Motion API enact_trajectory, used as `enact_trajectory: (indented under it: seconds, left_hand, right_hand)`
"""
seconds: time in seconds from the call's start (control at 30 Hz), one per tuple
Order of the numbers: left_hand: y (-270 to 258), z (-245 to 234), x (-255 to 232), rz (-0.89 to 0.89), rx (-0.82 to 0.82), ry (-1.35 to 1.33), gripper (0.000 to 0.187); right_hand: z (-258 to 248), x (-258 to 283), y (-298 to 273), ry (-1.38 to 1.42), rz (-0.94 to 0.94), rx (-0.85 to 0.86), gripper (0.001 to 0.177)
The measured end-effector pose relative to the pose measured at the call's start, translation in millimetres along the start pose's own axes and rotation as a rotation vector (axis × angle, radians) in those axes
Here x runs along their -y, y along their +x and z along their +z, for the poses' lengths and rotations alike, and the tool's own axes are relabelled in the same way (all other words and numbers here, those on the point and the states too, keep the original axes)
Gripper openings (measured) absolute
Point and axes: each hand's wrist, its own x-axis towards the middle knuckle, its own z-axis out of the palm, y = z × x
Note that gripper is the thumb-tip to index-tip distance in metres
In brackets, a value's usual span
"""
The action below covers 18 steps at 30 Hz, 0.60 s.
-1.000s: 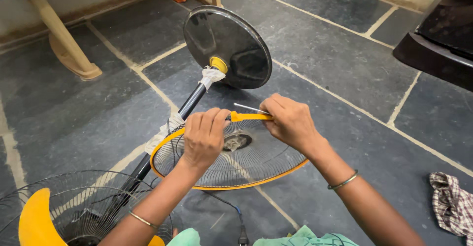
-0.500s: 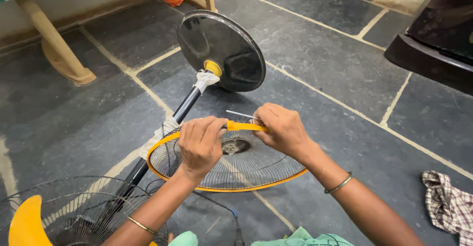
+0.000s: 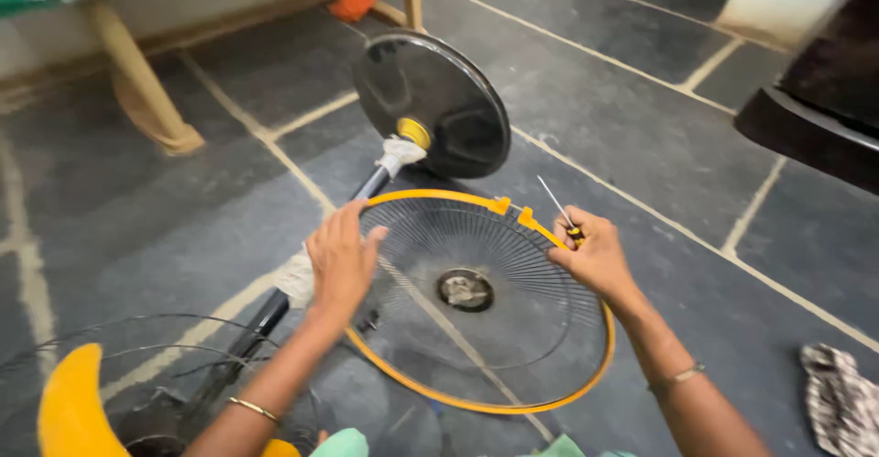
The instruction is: The person sits on the floor and uses a screwdriver to tighten screws on the yellow plastic frame of a fan cage. The person repeatedly adjusts the cage and secures the frame to the metal mesh.
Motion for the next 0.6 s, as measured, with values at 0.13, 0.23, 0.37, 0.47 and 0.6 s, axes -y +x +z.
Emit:
enact_trajectory:
  seconds: [0.13,0.23,0.37,0.47,0.6]
  left_hand:
    - [0,28,30,-0.051,0.201,-0.067,0.044]
    - [-1,51,38,-0.024,0.292,0.031,0.057]
    - [9,88,61,-0.122,0.442,-0.014,0.066]
    - [8,117,94,-0.224,0.638,-0.012,0.077]
    - [-16,150,142,-0.383,0.938,0.088,0.083]
  right_hand:
    - [4,-61,8,0.103,0.096,0.061,0.029]
    - [7,-100,20,0.137,0.117,0.062,0.030]
    - [27,-147,48,0.152,0.126,0.039,0.031]
    - [42,-192,65,0.241,0.201,0.061,0.027]
    - [52,-266,71,0.317,0.425,0.059,0.026]
